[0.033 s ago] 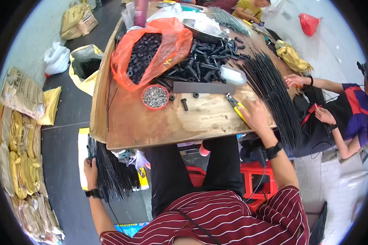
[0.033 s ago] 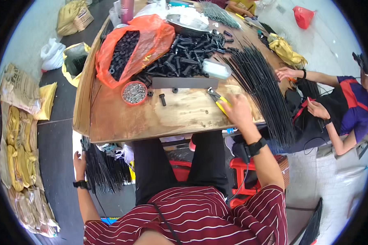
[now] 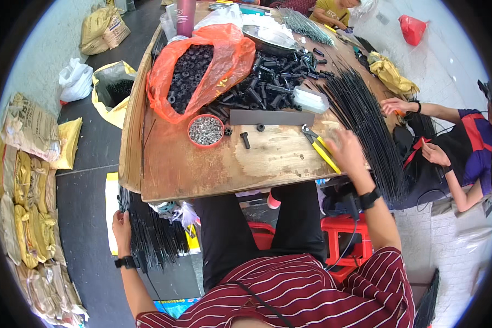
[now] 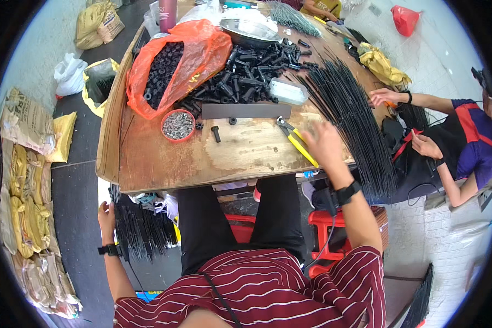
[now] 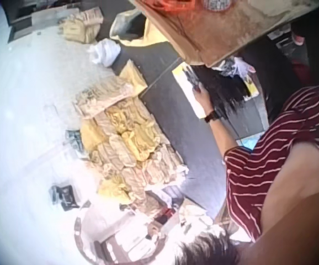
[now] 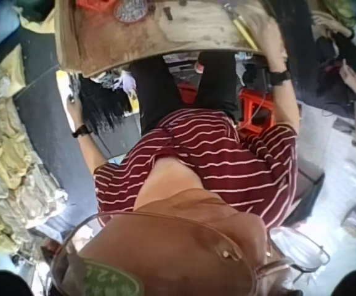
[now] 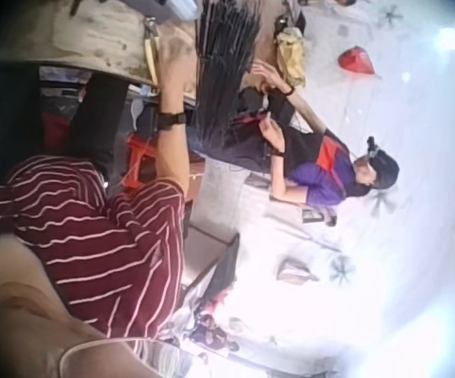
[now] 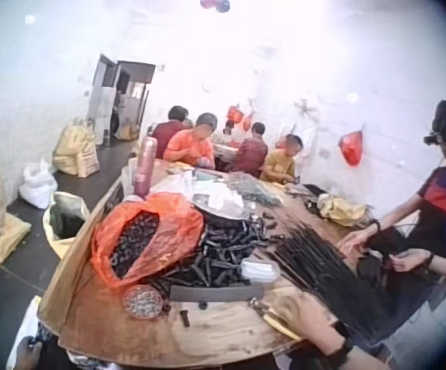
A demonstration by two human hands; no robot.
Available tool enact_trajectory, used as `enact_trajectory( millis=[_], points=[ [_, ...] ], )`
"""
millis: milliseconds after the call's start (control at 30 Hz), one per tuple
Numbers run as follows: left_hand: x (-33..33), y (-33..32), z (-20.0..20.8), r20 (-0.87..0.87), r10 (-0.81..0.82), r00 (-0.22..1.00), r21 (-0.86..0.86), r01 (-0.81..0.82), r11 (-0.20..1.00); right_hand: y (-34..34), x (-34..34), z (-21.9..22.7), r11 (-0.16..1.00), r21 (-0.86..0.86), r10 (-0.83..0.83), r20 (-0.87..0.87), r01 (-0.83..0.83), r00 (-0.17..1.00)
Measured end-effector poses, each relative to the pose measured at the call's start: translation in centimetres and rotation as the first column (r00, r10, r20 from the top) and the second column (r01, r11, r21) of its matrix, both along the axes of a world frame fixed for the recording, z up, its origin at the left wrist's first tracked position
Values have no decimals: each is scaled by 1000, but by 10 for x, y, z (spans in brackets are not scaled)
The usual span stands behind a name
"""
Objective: Assembling umbrella ribs by attaching plastic connectors and securing them with metal wire using pliers.
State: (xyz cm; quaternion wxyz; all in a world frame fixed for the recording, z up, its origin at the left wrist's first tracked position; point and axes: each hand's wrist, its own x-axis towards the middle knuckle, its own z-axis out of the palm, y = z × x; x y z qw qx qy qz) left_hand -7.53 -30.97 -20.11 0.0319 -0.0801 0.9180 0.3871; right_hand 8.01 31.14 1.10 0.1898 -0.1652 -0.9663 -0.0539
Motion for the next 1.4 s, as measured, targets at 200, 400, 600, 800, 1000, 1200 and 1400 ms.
enact_trajectory(
  millis=[200, 400, 600, 800, 1000, 1200, 1400],
  points=[
    [39, 72, 118, -96, -148, 984, 225, 167, 960, 121, 23, 6, 931, 115, -365, 256, 346, 895],
    [71, 146, 183, -145, -175, 974, 152, 197, 969, 152, 29, -9, 982, 0, -181, 297, 190, 937],
    [94, 155, 201, -262, -120, 958, 101, 151, 983, 144, 18, 10, 990, 49, -142, 355, 133, 924],
    [107, 183, 225, -289, -229, 930, 168, 284, 944, 164, 30, 37, 776, -532, -271, 203, 338, 941],
    [109, 214, 240, -314, -353, 881, 172, 419, 892, 155, 38, 46, 275, -933, -226, 171, 231, 959],
    [114, 229, 246, -336, -465, 819, 203, 545, 814, 126, 37, 55, 109, -960, -146, 241, 258, 959],
    [118, 236, 250, -375, -549, 747, 180, 639, 748, 114, 40, 50, 229, -966, -177, 79, 119, 981]
  ],
)
